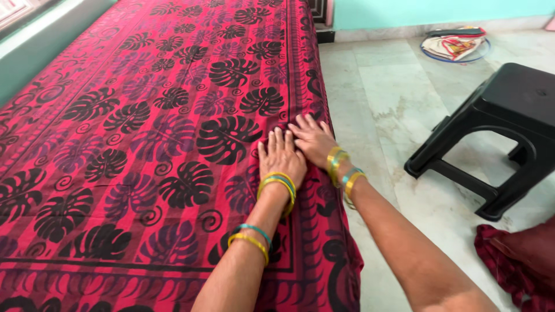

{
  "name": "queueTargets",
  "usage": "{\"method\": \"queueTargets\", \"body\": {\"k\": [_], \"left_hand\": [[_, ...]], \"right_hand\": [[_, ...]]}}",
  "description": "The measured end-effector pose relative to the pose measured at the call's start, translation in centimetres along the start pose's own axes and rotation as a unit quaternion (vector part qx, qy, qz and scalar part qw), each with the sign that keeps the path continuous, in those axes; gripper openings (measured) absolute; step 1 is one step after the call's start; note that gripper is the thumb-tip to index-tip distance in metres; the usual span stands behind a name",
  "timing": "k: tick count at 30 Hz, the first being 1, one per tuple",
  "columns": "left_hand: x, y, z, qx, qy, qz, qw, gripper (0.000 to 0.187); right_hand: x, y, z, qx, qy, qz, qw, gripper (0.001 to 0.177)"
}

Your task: The person spreads a red patterned bedsheet over a mattress, smoothing the surface and tucking the edges under the mattress around all sides. The person repeatedly adjusts and smooths the sheet to ensure it is flat and properly aligned.

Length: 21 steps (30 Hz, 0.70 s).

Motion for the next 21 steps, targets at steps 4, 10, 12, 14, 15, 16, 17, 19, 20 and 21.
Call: {"method": "queueTargets", "body": {"k": [4,10,12,14,15,16,17,19,20,21], "left_hand": [[2.0,2.0,-1.3,0.022,-0.002,0.009,1.000,0.066],[1.6,1.9,-1.7,0.009,-0.024,-0.004,1.000,0.070],[1.3,2.3,-1.2,0.008,-0.027,-0.004,1.000,0.071],[1.5,2.2,-1.0,0.012,-0.010,-0.008,1.000,0.071],[1.5,2.3,-0.8,0.015,-0.014,-0.008,1.000,0.070],[1.4,2.5,-0.6,0.017,-0.017,-0.007,1.000,0.069],[1.4,2.9,-0.3,0.020,-0.021,-0.004,1.000,0.068],[1.2,3.7,0.3,0.050,-0.013,0.007,0.999,0.068],[1.2,4.0,0.6,0.065,-0.010,0.012,0.998,0.068],[1.0,4.1,0.6,0.061,-0.007,0.016,0.998,0.068]], "right_hand": [[2.8,1.3,-1.3,-0.158,0.156,-0.001,0.975,0.047],[5.0,0.2,-0.7,-0.084,0.037,-0.021,0.996,0.062],[5.5,0.4,-1.5,-0.095,0.032,-0.010,0.995,0.061],[5.5,0.1,-1.3,-0.081,0.010,-0.005,0.997,0.061],[5.3,0.0,-1.5,-0.121,0.033,0.010,0.992,0.057],[5.1,-0.1,-1.7,-0.161,0.057,0.025,0.985,0.053],[4.8,0.2,-1.9,-0.201,0.080,0.042,0.975,0.049],[4.6,1.1,-0.8,-0.162,0.030,0.055,0.985,0.056],[4.6,1.5,-0.2,-0.143,0.004,0.061,0.988,0.059],[4.4,1.7,-0.5,-0.174,0.021,0.073,0.982,0.055]]}}
Point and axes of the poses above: each hand's wrist, its own x-axis towards the middle knuckle, its own z-axis out of the back of the hand, y = z × x, the point moved 7 cm from there along x, towards the middle knuckle, and after that the axes turned 1 degree about -z, right-handed, at the moved point
